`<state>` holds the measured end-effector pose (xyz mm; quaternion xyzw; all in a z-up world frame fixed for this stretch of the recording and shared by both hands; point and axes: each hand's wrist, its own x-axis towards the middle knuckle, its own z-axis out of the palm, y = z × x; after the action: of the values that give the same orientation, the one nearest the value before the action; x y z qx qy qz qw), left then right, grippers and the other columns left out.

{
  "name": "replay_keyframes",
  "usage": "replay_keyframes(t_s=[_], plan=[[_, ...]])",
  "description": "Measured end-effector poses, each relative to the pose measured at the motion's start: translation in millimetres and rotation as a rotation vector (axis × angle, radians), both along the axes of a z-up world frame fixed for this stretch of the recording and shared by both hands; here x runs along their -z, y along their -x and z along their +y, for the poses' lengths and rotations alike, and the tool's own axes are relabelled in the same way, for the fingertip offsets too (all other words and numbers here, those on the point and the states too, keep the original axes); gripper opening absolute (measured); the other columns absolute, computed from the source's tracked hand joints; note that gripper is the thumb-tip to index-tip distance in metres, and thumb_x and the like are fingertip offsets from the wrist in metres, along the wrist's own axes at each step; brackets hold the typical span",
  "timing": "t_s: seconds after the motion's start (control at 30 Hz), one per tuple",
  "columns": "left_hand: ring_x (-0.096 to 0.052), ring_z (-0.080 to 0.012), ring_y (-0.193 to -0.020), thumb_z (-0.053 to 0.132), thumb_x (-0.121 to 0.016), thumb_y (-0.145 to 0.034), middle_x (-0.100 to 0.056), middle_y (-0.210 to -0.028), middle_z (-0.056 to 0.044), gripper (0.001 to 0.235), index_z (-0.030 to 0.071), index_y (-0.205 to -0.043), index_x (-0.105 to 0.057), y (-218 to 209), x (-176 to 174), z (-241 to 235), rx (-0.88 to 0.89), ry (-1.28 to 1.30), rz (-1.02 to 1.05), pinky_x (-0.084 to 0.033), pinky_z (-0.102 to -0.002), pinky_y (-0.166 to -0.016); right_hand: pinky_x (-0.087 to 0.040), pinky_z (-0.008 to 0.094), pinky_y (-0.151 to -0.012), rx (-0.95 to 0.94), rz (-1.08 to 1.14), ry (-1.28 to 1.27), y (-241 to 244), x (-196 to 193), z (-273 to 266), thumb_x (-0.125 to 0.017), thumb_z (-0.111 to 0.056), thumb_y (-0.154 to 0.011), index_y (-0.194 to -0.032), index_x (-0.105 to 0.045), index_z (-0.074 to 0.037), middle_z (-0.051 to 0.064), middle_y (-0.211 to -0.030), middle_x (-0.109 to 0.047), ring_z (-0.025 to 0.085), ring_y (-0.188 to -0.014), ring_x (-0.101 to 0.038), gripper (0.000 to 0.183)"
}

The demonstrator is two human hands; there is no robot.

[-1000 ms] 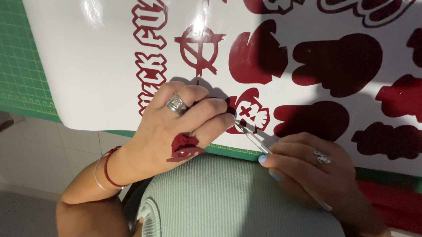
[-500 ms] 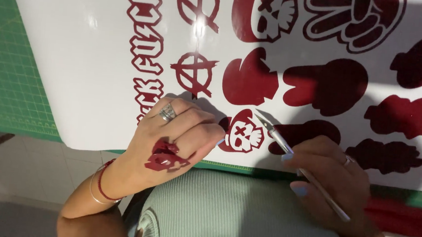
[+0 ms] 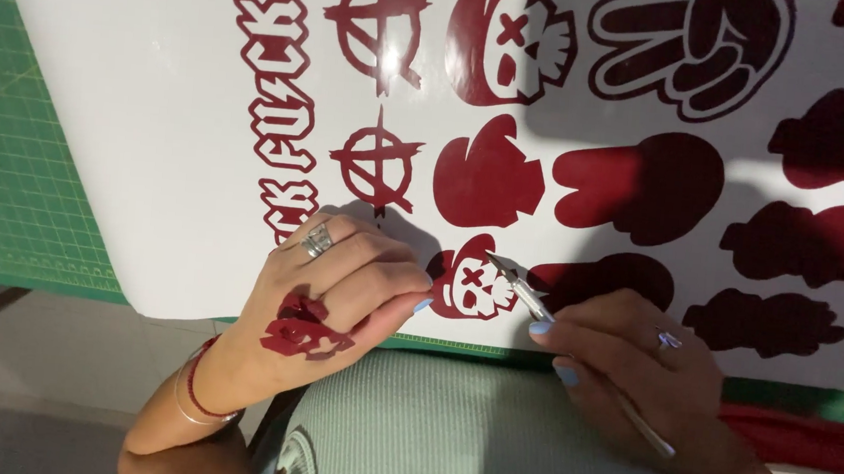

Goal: Using a weeding tool to remove excess vinyl from a sheet of cut stickers

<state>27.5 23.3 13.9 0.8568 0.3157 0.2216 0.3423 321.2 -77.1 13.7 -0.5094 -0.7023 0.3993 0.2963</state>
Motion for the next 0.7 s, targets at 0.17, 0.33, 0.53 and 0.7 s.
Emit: replay_keyframes(t_s=[0.17, 0.33, 0.53, 0.7], plan=[[-0.068, -0.0262, -0.089, -0.001, -0.066, -0.105, -0.069, -0.099, -0.010, 0.006, 0.005, -0.105, -0.066, 4, 0, 1, -0.016, 0.033, -0.054, -0.055, -0.037, -0.082, -0.061, 0.030, -0.081, -0.040, 0.049, 0.035, -8, -3, -1, -0.059, -0.017, -0.104, -0.119, -0.073, -0.006, 0.010, -0.110, -0.073, 0.022, -0.092, -0.075, 0.023], [-0.076, -0.0194, -0.095, -0.003, -0.071, -0.101, -0.076, -0.105, -0.008, 0.013, 0.008, -0.106, -0.065, 19, -4, 1, -0.092, 0.133, -0.082, -0.062, -0.032, -0.087, -0.062, 0.032, -0.083, -0.077, 0.075, 0.056, -24, -13, -8, -0.058, -0.022, -0.103, -0.115, -0.075, -0.006, 0.009, -0.103, -0.074, 0.023, -0.088, -0.076, 0.026], [-0.069, -0.0210, -0.095, -0.003, -0.062, -0.104, -0.075, -0.105, -0.001, 0.020, 0.015, -0.095, -0.067, 23, -26, 14, -0.152, 0.288, 0.080, -0.057, -0.033, -0.086, -0.062, 0.032, -0.087, -0.051, -0.029, 0.022, -27, -31, 7, -0.066, -0.019, -0.097, -0.114, -0.073, -0.001, 0.013, -0.110, -0.073, 0.024, -0.093, -0.075, 0.026], [-0.063, -0.0223, -0.088, -0.012, -0.075, -0.104, -0.071, -0.104, -0.005, 0.026, 0.007, -0.120, -0.070, 26, -26, 27, -0.084, 0.009, 0.082, -0.055, -0.032, -0.075, -0.060, 0.029, -0.090, -0.145, -0.180, 0.136, -56, -41, 16, -0.072, -0.023, -0.092, -0.122, -0.073, -0.011, 0.004, -0.118, -0.071, 0.016, -0.095, -0.074, 0.032]])
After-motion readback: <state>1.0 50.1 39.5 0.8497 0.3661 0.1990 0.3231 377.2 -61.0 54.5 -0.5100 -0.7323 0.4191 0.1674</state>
